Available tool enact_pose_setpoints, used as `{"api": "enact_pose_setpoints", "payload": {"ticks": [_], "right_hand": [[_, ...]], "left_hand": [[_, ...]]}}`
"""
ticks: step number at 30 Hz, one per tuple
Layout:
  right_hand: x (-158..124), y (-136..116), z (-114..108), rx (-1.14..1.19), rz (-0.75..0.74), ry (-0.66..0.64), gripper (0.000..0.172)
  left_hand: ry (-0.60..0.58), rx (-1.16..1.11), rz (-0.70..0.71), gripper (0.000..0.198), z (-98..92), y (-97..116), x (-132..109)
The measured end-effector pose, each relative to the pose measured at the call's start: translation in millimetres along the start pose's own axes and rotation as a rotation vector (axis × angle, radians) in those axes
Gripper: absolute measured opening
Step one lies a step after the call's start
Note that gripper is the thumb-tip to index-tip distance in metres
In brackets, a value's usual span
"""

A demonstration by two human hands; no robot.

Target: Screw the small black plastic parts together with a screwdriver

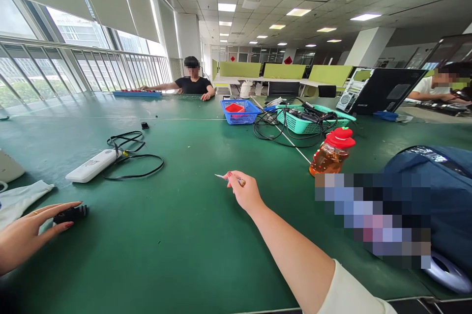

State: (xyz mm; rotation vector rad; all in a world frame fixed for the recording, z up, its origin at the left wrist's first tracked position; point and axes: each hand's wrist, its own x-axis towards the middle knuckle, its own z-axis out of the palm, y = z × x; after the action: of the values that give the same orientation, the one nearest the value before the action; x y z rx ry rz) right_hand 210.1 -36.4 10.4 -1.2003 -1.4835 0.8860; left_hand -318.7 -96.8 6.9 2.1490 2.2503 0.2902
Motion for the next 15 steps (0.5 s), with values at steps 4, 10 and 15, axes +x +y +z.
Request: {"api": "enact_pose_setpoints", "payload": {"ticks": [4,10,15], "right_hand": [[-1,-3,0,-0.044,-0.032,-0.011,0.048],[-8,-7,7,-0.214,-0.298,-0.054,0.022],[-12,-11,12,-0.477,-0.607,-0.097,0.01]], "left_hand": [[-0.024,-0.011,0.026,0.064,-17.8,36,-2],[-0.033,-0.094,0.333,0.047,-46.2,153,-6],[-0.127,-0.128,0.672,0.035,-29.4,244,25]]}}
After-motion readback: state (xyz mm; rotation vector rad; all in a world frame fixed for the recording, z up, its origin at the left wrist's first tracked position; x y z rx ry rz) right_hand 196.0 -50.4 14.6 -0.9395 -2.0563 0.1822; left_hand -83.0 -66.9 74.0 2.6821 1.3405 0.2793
